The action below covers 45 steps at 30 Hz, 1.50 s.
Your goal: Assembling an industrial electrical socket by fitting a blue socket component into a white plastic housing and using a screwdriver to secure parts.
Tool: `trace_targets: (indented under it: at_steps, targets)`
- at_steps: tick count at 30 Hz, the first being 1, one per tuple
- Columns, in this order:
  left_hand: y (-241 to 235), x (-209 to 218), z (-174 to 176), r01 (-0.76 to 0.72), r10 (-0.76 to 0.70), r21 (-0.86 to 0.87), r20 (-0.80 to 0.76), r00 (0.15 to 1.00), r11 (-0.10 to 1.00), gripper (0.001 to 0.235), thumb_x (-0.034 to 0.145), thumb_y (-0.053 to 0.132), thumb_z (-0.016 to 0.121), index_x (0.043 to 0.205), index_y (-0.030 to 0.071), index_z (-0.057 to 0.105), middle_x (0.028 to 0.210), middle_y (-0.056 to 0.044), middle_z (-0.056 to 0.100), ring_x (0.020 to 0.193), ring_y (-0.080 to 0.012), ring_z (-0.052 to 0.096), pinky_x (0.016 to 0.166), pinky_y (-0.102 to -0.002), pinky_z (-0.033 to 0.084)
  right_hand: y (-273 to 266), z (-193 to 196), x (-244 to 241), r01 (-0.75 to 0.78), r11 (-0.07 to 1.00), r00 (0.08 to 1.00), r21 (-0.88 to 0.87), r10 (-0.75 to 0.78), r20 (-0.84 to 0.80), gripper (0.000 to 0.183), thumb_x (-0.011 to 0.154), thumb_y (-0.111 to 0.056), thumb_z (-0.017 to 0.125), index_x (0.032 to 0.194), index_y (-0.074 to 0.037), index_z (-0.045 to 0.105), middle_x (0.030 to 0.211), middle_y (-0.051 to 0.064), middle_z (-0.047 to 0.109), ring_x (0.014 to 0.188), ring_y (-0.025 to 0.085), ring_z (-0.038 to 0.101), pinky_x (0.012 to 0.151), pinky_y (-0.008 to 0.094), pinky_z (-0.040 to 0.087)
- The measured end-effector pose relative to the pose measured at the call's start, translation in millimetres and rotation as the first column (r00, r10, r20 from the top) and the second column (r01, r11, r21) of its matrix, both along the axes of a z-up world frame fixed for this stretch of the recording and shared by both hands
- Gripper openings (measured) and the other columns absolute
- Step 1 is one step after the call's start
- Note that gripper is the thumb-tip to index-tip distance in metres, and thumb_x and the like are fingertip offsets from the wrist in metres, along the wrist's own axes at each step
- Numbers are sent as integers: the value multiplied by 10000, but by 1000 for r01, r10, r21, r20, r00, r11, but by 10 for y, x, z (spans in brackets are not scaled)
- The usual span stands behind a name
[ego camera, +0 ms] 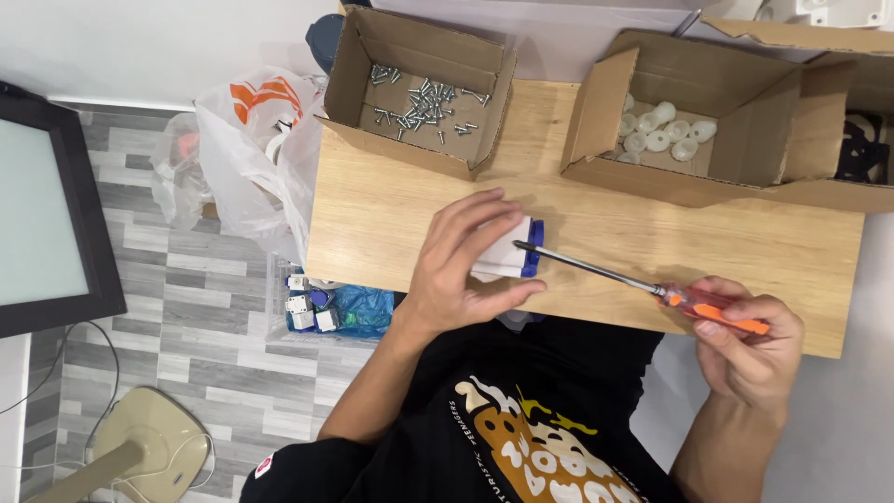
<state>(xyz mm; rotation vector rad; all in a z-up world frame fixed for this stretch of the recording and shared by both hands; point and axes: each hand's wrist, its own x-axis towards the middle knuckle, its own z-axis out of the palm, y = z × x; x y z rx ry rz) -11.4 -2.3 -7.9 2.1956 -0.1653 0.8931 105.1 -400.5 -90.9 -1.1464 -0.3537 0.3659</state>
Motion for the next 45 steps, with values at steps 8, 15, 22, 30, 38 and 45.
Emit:
trace_targets:
  at_steps: [8, 15, 22, 30, 38, 45]
  targets:
    - [35, -173, -72, -105, 106, -60, 11, 994, 993, 611, 947, 303, 883, 1405, 27, 587, 1380, -212, 656, 1278, -366, 669, 1125, -492, 599, 450, 583, 19, 177, 965, 945, 195, -221, 240, 339, 1135, -183, 633, 1460, -131, 552, 1510, 322, 627, 1362, 457, 701, 1109, 589, 686]
    - [22, -239, -133, -118, 116, -84, -37, 993, 989, 640, 945, 339, 895, 1416, 37, 584, 1404, -212, 637, 1295, -358, 660, 1099, -474, 614, 1821, 892, 28, 388, 905, 640, 174, -400, 655, 375, 1168, -314, 619, 1361, -25, 475, 1208, 331, 681, 841, 437, 766, 647, 430, 695]
    - [49, -252, -281, -103, 102, -62, -26, 994, 993, 673, 934, 375, 872, 1434, 57, 552, 1418, -198, 616, 1288, -332, 649, 1092, -479, 622, 1919, 812, -66, 390, 921, 750, 11, -324, 576, 367, 1179, -314, 640, 1341, -25, 482, 1020, 302, 635, 964, 580, 774, 774, 534, 715]
    - [70, -245, -30, -106, 102, -68, -57, 993, 992, 545, 975, 315, 877, 1368, 50, 608, 1374, -174, 620, 1235, -332, 676, 1039, -461, 622, 1949, 884, -133, 439, 885, 702, -155, -230, 674, 312, 1161, -134, 648, 1278, 104, 484, 1093, 389, 658, 902, 568, 772, 760, 551, 716]
    - [68, -271, -32, -103, 97, -69, -77, 992, 992, 530, 980, 335, 870, 1360, 47, 638, 1393, -175, 616, 1248, -321, 681, 1059, -462, 631, 1624, 678, -101, 473, 879, 750, -52, -372, 547, 402, 1165, -319, 672, 1335, -17, 469, 1037, 350, 647, 909, 527, 751, 747, 523, 690]
    - [49, -275, 48, -117, 111, -20, -185, 976, 993, 611, 951, 446, 881, 1385, 84, 647, 1471, -177, 585, 1274, -349, 685, 1099, -481, 614, 699, 313, -80, 457, 880, 789, -130, -334, 516, 349, 1194, -179, 595, 1358, 53, 393, 1074, 437, 586, 962, 600, 709, 754, 564, 657]
